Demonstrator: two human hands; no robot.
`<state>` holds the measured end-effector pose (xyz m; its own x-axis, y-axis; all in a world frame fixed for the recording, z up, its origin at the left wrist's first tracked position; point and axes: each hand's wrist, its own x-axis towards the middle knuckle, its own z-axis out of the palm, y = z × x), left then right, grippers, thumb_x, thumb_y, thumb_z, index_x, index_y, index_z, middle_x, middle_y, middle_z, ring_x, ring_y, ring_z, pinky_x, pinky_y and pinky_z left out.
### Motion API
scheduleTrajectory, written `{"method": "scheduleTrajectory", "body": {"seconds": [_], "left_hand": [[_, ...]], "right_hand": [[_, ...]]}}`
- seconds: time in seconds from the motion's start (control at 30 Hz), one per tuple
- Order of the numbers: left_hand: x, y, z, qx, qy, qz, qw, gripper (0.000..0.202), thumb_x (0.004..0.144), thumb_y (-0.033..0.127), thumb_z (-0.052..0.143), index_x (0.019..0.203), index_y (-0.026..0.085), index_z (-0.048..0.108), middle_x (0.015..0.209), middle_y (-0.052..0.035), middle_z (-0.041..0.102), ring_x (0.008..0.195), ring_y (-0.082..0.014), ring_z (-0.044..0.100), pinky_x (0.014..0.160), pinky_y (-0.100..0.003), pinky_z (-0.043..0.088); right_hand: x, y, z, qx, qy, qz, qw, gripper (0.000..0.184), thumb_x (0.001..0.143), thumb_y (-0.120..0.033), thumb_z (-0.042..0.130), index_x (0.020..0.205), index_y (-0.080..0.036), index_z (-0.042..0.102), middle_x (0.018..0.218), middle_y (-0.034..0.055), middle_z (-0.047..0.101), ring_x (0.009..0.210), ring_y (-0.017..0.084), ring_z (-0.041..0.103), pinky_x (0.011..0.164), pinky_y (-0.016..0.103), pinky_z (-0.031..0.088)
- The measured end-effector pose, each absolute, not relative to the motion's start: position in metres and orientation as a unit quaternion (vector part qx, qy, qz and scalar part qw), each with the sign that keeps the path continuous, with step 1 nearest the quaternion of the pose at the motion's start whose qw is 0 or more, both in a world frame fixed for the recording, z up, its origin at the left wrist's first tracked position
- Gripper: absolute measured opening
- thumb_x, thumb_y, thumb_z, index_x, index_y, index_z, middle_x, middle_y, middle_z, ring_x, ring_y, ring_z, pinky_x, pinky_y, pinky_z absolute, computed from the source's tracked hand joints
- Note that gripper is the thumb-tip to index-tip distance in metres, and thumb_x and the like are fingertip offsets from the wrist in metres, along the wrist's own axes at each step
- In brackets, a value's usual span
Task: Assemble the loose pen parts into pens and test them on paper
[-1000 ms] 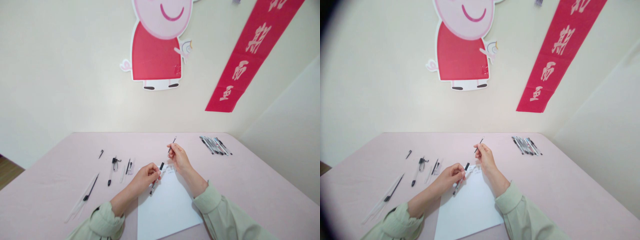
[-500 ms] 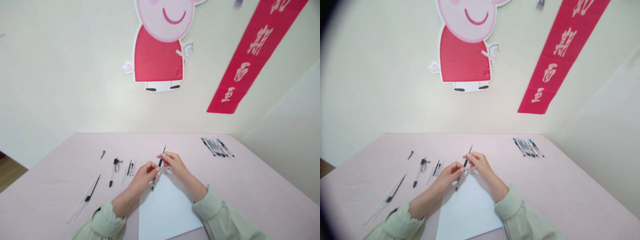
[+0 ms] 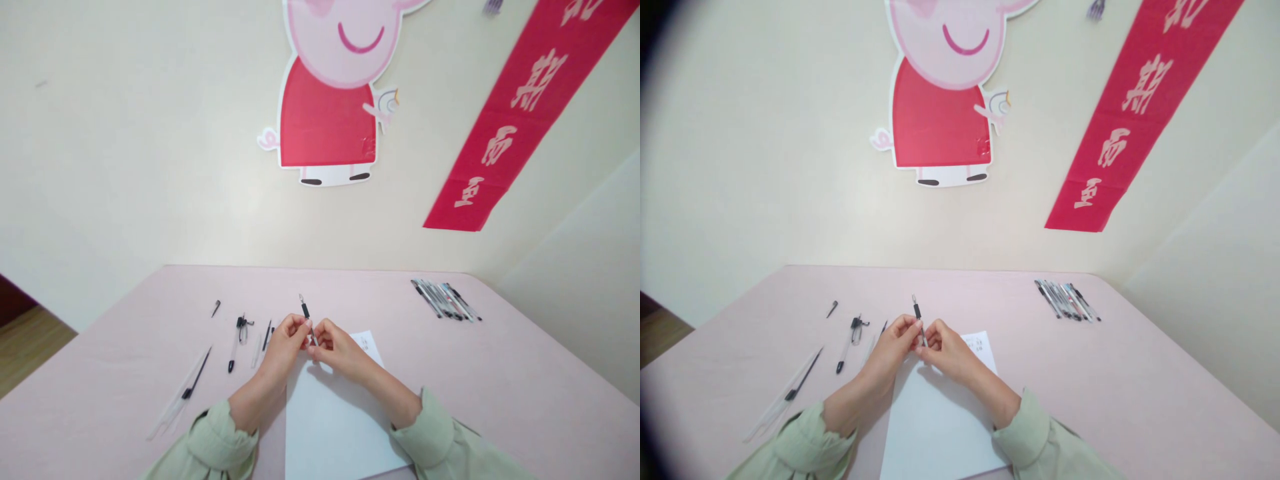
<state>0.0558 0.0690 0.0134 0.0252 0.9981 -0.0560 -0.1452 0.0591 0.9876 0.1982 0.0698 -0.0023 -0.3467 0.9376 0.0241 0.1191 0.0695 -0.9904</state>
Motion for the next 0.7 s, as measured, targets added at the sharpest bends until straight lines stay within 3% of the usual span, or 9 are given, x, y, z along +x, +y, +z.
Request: {"method": "scheduleTrajectory", "body": {"seconds": [0.17, 0.4, 0.7], "left_hand": [[0.052, 0.072, 0.015, 0.445, 0.475, 0.522, 0.551, 0.027, 0.073, 0.042, 0.068, 0.071, 0.018, 0.056, 0.066, 0.0017, 0.059, 0.060, -0.0121, 0.052, 0.060, -0.024, 0.041], [0.039, 0.086, 0.017, 0.329, 0.428, 0.611, 0.579, 0.040, 0.065, 0.040, 0.078, 0.094, 0.016, 0.064, 0.083, -0.0012, 0.063, 0.069, -0.0113, 0.055, 0.070, -0.025, 0.045], [0.036, 0.091, 0.009, 0.299, 0.397, 0.599, 0.628, 0.035, 0.057, 0.034, 0.085, 0.080, 0.013, 0.069, 0.075, -0.0013, 0.064, 0.066, -0.0092, 0.055, 0.063, -0.020, 0.046]], "right_hand": [[0.201, 0.072, -0.001, -0.448, -0.614, 0.513, 0.399, 0.021, 0.082, -0.037, 0.058, 0.081, -0.022, 0.044, 0.055, -0.0068, 0.057, 0.049, 0.011, 0.054, 0.052, 0.022, 0.042], [0.220, 0.082, 0.004, -0.470, -0.617, 0.480, 0.410, 0.015, 0.080, -0.033, 0.056, 0.078, -0.021, 0.047, 0.052, -0.0063, 0.057, 0.046, 0.010, 0.051, 0.050, 0.022, 0.040], [0.222, 0.084, 0.003, -0.472, -0.619, 0.467, 0.419, 0.010, 0.078, -0.029, 0.060, 0.080, -0.019, 0.057, 0.049, -0.0068, 0.052, 0.045, 0.010, 0.048, 0.049, 0.022, 0.037]]}}
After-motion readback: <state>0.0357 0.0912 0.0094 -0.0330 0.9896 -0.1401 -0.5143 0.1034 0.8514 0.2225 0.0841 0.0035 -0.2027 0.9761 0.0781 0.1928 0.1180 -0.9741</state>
